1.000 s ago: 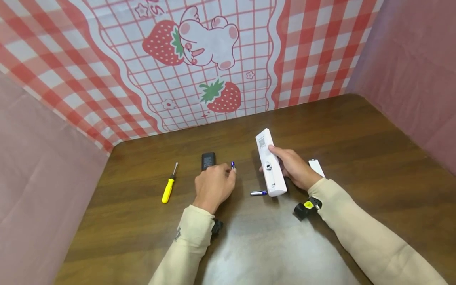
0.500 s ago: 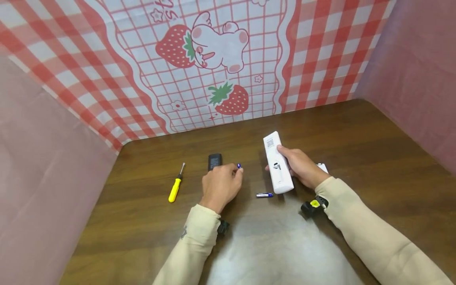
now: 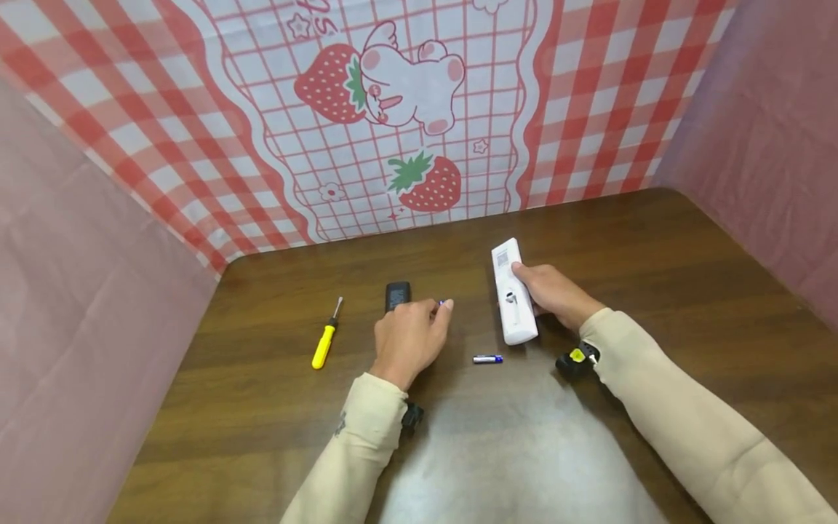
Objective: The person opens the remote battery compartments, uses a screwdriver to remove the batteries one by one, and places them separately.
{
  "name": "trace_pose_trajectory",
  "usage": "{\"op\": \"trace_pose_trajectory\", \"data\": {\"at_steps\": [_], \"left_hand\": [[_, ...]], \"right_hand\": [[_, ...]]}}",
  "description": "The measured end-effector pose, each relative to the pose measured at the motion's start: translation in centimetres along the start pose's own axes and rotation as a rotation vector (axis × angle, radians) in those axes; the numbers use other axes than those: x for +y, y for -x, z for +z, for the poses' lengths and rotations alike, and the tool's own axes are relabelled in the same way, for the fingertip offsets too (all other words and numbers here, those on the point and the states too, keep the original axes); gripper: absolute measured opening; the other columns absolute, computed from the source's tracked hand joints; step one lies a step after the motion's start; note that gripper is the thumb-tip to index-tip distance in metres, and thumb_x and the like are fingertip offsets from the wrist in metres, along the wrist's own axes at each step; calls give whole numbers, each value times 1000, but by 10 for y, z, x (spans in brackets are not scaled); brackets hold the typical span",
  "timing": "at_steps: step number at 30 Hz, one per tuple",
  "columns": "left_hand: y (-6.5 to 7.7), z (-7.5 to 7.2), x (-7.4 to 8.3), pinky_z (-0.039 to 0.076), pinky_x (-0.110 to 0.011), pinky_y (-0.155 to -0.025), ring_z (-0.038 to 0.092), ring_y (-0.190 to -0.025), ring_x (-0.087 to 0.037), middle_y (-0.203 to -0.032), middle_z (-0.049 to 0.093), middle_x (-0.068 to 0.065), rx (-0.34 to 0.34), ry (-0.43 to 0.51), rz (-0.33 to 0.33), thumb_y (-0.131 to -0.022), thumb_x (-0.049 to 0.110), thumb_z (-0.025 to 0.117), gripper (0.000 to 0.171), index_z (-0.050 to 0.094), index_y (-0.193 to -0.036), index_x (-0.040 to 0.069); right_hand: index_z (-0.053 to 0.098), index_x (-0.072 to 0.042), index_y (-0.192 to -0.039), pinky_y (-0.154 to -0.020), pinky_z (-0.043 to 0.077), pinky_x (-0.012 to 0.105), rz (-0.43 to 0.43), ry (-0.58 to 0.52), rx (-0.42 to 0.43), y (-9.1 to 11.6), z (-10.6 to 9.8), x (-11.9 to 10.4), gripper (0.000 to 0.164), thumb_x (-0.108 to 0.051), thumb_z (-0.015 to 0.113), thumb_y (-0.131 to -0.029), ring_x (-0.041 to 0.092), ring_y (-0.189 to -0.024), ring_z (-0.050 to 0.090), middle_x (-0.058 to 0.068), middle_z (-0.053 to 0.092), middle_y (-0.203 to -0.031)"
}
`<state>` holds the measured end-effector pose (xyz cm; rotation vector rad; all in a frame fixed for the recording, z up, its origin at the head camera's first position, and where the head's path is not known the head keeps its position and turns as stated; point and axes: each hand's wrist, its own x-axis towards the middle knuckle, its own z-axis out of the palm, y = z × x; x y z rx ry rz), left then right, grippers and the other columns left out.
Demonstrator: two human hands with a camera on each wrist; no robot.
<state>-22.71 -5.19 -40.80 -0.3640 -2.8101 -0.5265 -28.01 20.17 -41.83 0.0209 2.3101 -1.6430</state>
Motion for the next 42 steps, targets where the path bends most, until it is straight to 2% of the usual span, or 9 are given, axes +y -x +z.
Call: {"op": "trace_pose_trajectory", "data": {"at_steps": [5, 11, 22, 28, 35, 42], "left_hand": [[-1, -5, 1, 42, -40, -52, 60, -60, -20, -66, 63, 4, 5, 13, 3, -103, 55, 41, 51, 64, -71, 22], [0, -6, 0, 42, -39, -52, 60, -61, -18, -74, 68, 5, 12, 10, 14, -102, 52, 47, 45, 74, -86, 20], [3, -2, -1, 48, -45, -56, 68, -70, -24, -86, 73, 1, 7, -7, 28, -100, 44, 54, 33, 77, -94, 22], [2, -3, 2, 49, -43, -60, 67, -72, -19, -87, 73, 3, -39, 50, 34, -100, 42, 55, 30, 77, -98, 21], [2, -2, 1, 49, -43, -58, 68, -71, -21, -84, 73, 5, -22, 44, 54, -100, 42, 55, 29, 77, -94, 24], [2, -4, 0, 49, -42, -59, 68, -72, -20, -87, 73, 5, -28, 49, 53, -100, 41, 55, 29, 78, -98, 23]], "right_hand": [[54, 12, -123, -61, 54, 30, -9, 51, 17, -7, -2, -6, 53, -36, 35, -109, 16, -74, 62, 15, 64, -95], [53, 12, -121, -58, 53, 28, 23, 56, 10, -14, -3, -9, 50, -33, 35, -109, 15, -71, 60, 12, 62, -90], [53, 13, -121, -62, 55, 32, 58, 105, -7, -23, -2, -10, 50, -33, 35, -109, 17, -72, 61, 14, 63, -93], [53, 14, -124, -64, 56, 33, 57, 161, -2, -25, -2, -13, 52, -33, 37, -109, 19, -76, 62, 18, 62, -99], [56, 13, -120, -65, 56, 34, 55, 206, 5, -22, -6, -15, 51, -34, 41, -108, 20, -77, 60, 16, 61, -96], [56, 10, -120, -67, 56, 33, 85, 208, 22, -24, -13, -13, 53, -40, 42, -106, 21, -79, 60, 16, 60, -98]]}}
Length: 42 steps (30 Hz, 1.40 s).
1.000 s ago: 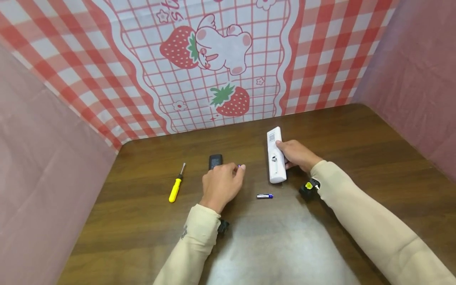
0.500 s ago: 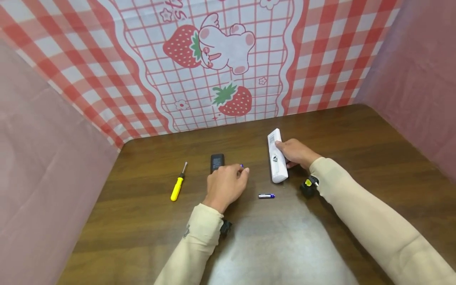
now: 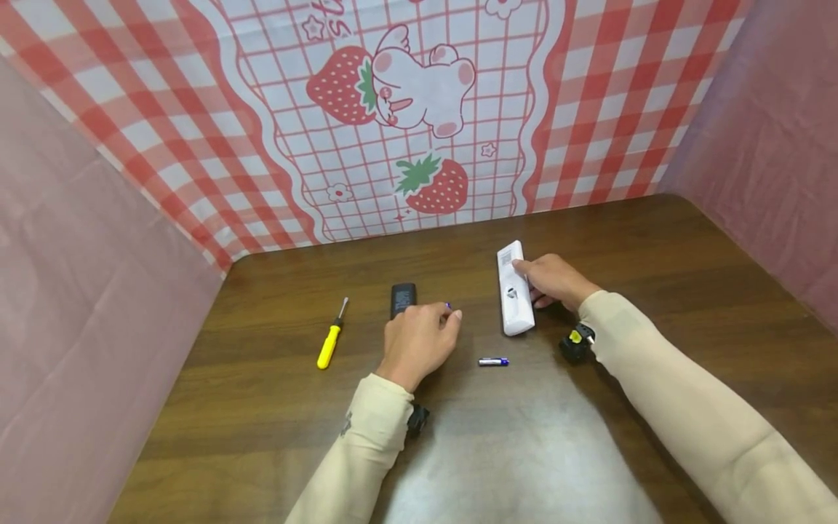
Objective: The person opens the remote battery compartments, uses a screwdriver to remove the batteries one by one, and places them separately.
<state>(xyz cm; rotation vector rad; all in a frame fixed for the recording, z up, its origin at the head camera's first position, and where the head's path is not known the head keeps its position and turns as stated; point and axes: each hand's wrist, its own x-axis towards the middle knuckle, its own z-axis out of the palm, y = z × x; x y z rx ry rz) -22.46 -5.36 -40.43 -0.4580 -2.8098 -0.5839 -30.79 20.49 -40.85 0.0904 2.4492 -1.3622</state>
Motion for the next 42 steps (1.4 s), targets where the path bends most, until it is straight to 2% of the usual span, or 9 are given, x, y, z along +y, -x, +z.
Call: {"op": "trace_pose_trajectory", "data": {"at_steps": [11, 24, 33, 42], "left_hand": [[-1, -1, -1, 48, -41, -57, 67, -69, -20, -88, 74, 4, -7, -11, -4, -100, 41, 55, 30, 78, -99, 22], [1, -1, -1, 48, -39, -57, 64, -67, -16, -89, 74, 2, -12, -12, -1, -101, 42, 55, 32, 78, -102, 20], [-1, -1, -1, 49, -42, -59, 68, -71, -20, -92, 75, 2, -12, -26, -4, -101, 43, 54, 32, 77, -104, 21], [-1, -5, -2, 47, -41, -56, 65, -67, -20, -86, 73, 2, -7, -26, -3, -100, 42, 55, 30, 77, -101, 21]], "right_hand": [[55, 7, -126, -72, 54, 32, 42, 40, 52, 5, -5, 4, 54, -42, 43, -106, 26, -89, 59, 20, 56, -110], [57, 7, -126, -71, 54, 32, 9, 37, 85, 8, -6, 6, 55, -41, 40, -106, 26, -90, 57, 18, 58, -108], [62, 6, -113, -65, 51, 33, -46, 38, 138, 12, -5, 5, 45, -34, 43, -105, 21, -77, 57, 12, 60, -91], [64, 8, -113, -59, 49, 30, -112, 46, 106, 21, 6, -3, 40, -28, 47, -105, 17, -68, 56, 9, 61, -81]]}}
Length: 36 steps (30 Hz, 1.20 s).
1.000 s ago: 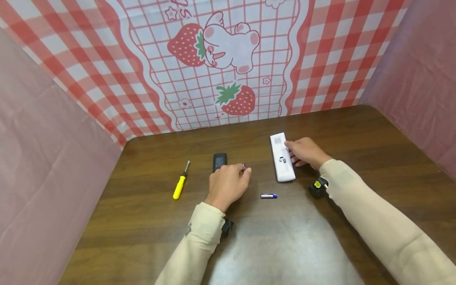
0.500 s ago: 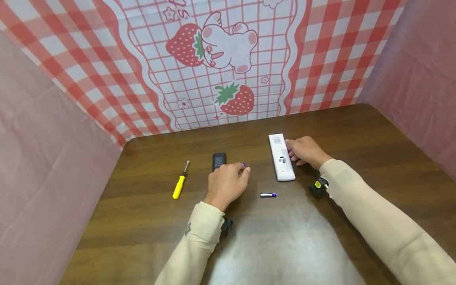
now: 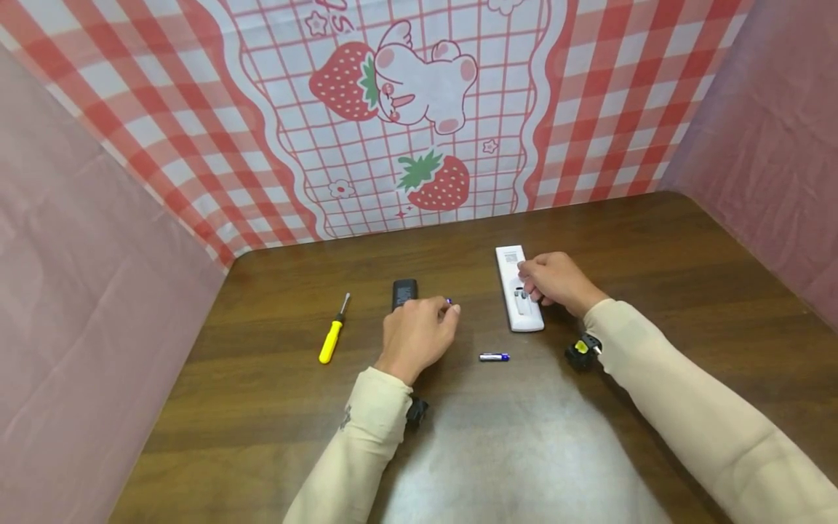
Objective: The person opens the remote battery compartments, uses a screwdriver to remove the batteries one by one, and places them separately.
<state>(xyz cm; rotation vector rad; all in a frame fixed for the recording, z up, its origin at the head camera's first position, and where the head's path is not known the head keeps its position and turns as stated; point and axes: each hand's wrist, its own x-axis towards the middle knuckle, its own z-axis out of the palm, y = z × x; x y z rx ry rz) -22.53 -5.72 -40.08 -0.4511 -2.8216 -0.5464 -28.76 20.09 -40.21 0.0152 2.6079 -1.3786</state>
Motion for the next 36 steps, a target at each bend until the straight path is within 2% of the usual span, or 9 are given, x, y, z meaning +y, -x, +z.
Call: {"op": "trace_pose_trajectory", "data": {"at_steps": [7, 12, 18, 22, 26, 30, 36], "left_hand": [[-2, -3, -5, 48, -43, -60, 68, -73, -22, -91, 74, 4, -2, 20, -30, -100, 43, 54, 31, 78, -105, 23], [-3, -6, -10, 49, -44, -62, 68, -74, -25, -93, 74, 4, 2, 26, -64, -99, 43, 54, 31, 78, -106, 24], [-5, -12, -17, 47, -40, -59, 65, -70, -22, -94, 74, 2, -19, 44, -98, -100, 43, 55, 33, 77, -110, 22], [-6, -20, -26, 46, -38, -55, 62, -66, -20, -93, 74, 0, -22, 52, -118, -101, 43, 56, 33, 77, -112, 20], [-7, -29, -38, 48, -42, -60, 64, -73, -20, -95, 74, 0, -5, 43, -157, -100, 43, 56, 34, 76, -115, 19], [-9, -35, -48, 48, -46, -68, 65, -80, -20, -94, 73, 2, -10, 47, -192, -100, 42, 56, 34, 76, -113, 19], [-9, -40, -59, 49, -45, -65, 65, -76, -22, -94, 72, 4, -18, 33, -236, -100, 44, 55, 33, 76, -108, 22]], "right_hand": [[64, 8, -106, -52, 46, 27, -49, -60, -43, 8, 14, -11, 36, -24, 49, -105, 14, -61, 54, 8, 59, -75], [63, 7, -101, -53, 46, 27, -72, -56, -91, 13, 23, -20, 33, -23, 51, -103, 14, -62, 55, 7, 60, -75], [66, 5, -109, -54, 48, 28, -105, -37, -115, 19, 26, -26, 34, -25, 51, -103, 16, -64, 57, 8, 63, -78], [66, 5, -109, -55, 49, 28, -119, -43, -138, 21, 31, -27, 34, -25, 51, -103, 16, -65, 58, 8, 64, -78], [65, 6, -101, -53, 49, 28, -131, -42, -156, 23, 38, -28, 33, -23, 51, -102, 16, -62, 58, 10, 64, -77], [66, 6, -100, -52, 49, 29, -142, -25, -158, 24, 43, -30, 32, -22, 51, -102, 16, -61, 58, 10, 65, -76], [67, 4, -99, -54, 50, 31, -145, -17, -164, 26, 52, -34, 33, -25, 52, -101, 16, -62, 60, 7, 65, -75]]}}
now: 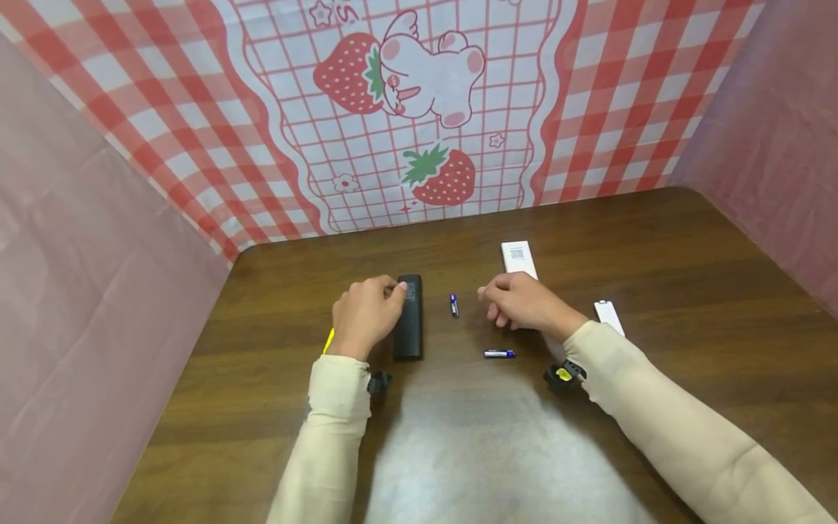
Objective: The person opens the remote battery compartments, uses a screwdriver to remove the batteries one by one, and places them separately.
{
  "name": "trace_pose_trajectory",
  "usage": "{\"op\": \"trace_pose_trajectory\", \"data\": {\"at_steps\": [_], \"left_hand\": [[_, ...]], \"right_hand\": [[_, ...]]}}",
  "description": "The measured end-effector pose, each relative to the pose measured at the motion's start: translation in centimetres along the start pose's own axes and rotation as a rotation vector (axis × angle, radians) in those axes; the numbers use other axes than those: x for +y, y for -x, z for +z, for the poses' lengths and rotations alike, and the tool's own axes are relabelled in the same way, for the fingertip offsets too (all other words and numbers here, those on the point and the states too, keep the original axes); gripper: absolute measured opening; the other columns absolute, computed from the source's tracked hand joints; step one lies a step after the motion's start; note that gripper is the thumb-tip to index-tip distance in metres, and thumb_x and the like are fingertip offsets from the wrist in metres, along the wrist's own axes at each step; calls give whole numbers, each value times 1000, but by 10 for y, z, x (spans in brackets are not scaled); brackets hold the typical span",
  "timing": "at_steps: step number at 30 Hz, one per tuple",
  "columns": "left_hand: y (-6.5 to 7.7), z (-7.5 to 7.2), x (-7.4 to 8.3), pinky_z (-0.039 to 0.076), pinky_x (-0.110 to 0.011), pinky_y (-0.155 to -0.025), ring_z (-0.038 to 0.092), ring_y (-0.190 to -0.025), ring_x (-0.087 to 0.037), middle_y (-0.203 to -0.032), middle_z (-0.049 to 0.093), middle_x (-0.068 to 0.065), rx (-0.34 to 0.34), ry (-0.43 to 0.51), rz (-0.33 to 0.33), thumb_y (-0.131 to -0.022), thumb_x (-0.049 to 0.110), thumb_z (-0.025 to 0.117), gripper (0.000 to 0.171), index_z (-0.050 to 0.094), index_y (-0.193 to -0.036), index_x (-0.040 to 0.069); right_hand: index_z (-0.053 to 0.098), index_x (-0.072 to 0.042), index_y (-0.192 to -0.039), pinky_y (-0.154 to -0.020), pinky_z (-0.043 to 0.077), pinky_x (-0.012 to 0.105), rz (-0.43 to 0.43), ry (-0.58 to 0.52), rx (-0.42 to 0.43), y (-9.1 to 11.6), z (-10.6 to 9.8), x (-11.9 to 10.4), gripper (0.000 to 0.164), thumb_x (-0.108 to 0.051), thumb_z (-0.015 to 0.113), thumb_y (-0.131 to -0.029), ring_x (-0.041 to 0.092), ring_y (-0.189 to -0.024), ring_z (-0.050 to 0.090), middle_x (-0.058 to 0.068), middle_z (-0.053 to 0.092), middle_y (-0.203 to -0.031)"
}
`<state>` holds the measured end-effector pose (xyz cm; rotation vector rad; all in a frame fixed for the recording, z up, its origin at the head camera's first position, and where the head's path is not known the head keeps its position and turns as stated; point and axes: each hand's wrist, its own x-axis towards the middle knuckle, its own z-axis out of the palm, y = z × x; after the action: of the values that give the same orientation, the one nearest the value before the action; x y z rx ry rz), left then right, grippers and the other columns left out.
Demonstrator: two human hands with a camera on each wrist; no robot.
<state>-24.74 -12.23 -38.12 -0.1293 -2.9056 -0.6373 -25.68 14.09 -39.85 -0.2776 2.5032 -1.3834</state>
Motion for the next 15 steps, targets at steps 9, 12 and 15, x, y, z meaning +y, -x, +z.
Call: {"op": "trace_pose_trajectory", "data": {"at_steps": [9, 12, 15], "left_hand": [[-2, 5, -6, 47, -50, -75, 66, -90, -30, -104, 73, -1, -75, -11, -78, -99, 47, 55, 36, 76, -111, 21], [-2, 7, -7, 47, -52, -78, 66, -94, -31, -107, 73, -1, -100, -26, -95, -99, 47, 54, 37, 76, -114, 21], [-1, 11, -7, 47, -53, -79, 65, -93, -29, -107, 73, -2, -114, -44, -99, -99, 47, 54, 37, 75, -115, 20]], "right_hand": [[67, 3, -95, -55, 51, 33, -30, -11, -24, 6, 10, -2, 32, -25, 53, -102, 17, -63, 61, 8, 65, -75], [66, 2, -95, -56, 51, 33, -37, 0, -34, 10, 12, -2, 32, -26, 53, -102, 18, -63, 61, 7, 65, -75], [67, 2, -95, -55, 51, 33, -37, 14, -37, 12, 14, -2, 32, -26, 53, -102, 18, -62, 60, 7, 65, -75]]}}
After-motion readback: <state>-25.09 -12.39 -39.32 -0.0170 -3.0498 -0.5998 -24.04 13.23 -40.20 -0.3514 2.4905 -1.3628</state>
